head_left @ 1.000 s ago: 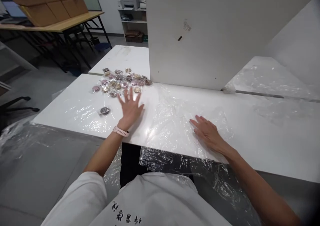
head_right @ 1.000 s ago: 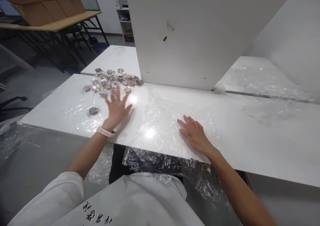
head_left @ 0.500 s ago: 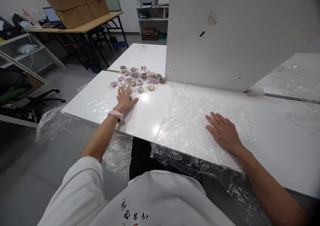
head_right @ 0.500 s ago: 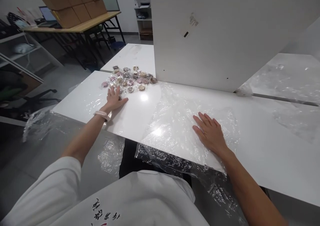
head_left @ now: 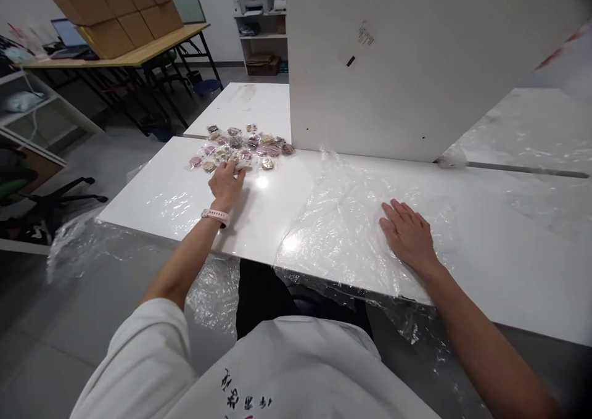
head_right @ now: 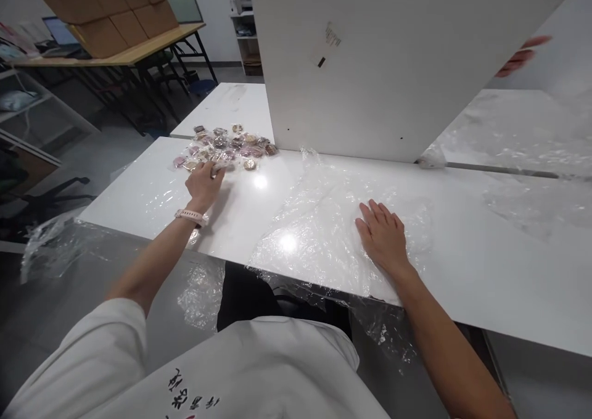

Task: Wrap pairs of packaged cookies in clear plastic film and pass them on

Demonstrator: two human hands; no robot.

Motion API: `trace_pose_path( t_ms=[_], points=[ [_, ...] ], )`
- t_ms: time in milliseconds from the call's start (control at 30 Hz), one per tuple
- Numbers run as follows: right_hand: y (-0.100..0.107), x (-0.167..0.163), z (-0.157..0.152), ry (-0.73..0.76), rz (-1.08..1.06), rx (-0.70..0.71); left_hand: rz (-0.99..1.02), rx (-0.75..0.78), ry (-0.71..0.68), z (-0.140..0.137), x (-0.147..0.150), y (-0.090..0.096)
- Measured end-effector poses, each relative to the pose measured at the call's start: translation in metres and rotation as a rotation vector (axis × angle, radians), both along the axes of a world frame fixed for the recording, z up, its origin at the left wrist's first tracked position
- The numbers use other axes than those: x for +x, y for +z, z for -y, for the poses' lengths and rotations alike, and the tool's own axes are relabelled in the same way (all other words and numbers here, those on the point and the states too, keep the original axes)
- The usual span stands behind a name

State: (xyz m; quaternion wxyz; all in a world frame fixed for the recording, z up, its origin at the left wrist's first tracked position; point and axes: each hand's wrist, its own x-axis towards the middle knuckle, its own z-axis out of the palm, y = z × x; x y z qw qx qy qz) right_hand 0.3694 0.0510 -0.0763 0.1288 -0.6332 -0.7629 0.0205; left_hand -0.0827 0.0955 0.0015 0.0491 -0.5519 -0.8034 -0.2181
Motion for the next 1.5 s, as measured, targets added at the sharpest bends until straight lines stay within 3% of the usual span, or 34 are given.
trace_pose_path(
  t_ms=[33, 100, 200, 267, 333, 400, 500, 567, 667, 767, 833, 900, 1000, 1100, 1233, 1367, 1500],
  points=[
    [0.000, 0.000, 0.000, 0.002, 0.009, -0.001, 0.052, 0.075, -0.084, 0.007, 0.023, 0.006],
    [0.000, 0.000, -0.001, 0.007, 0.019, 0.003, 0.214, 0.148, -0.440, 0.028, 0.079, 0.012],
    [-0.001, 0.001, 0.000, 0.023, 0.019, 0.011, 0.294, 0.077, -0.927, 0.066, 0.168, -0.002],
    [-0.004, 0.001, 0.000, 0.039, 0.009, 0.027, 0.189, -0.059, -1.090, 0.085, 0.213, -0.020],
    [-0.006, 0.001, -0.003, 0.052, -0.007, 0.042, 0.058, -0.154, -1.190, 0.095, 0.236, -0.036],
    [-0.005, 0.002, -0.005, 0.054, -0.035, 0.035, 0.012, -0.192, -1.216, 0.099, 0.236, -0.042],
    [0.012, 0.004, 0.001, 0.036, -0.126, -0.025, 0.056, -0.216, -1.252, 0.105, 0.199, -0.032],
    [0.033, 0.005, 0.021, 0.065, -0.205, -0.035, 0.055, -0.252, -1.320, 0.115, 0.161, -0.022],
    [0.060, 0.000, 0.074, 0.300, -0.268, 0.046, 0.008, -0.307, -1.259, 0.138, 0.105, -0.022],
    [0.057, -0.011, 0.133, 0.523, -0.193, 0.145, 0.046, -0.176, -1.138, 0.156, 0.073, -0.037],
    [0.039, -0.016, 0.162, 0.477, -0.096, 0.204, 0.106, -0.077, -1.072, 0.160, 0.069, -0.045],
    [0.019, -0.015, 0.178, 0.338, -0.054, 0.262, 0.164, -0.029, -1.049, 0.159, 0.074, -0.046],
    [0.006, -0.007, 0.183, 0.185, -0.136, 0.350, 0.148, 0.064, -1.028, 0.149, 0.086, -0.031],
    [0.014, -0.003, 0.175, 0.131, -0.274, 0.348, -0.027, 0.238, -0.943, 0.130, 0.098, -0.001],
    [0.028, -0.005, 0.163, 0.070, -0.462, 0.217, -0.137, 0.364, -0.852, 0.098, 0.128, 0.043],
    [0.030, -0.008, 0.160, 0.045, -0.509, 0.168, 0.111, 0.222, -0.920, 0.066, 0.185, 0.061],
    [0.028, -0.010, 0.162, 0.068, -0.506, 0.208, 0.503, -0.116, -1.135, 0.046, 0.245, 0.042]
  ],
)
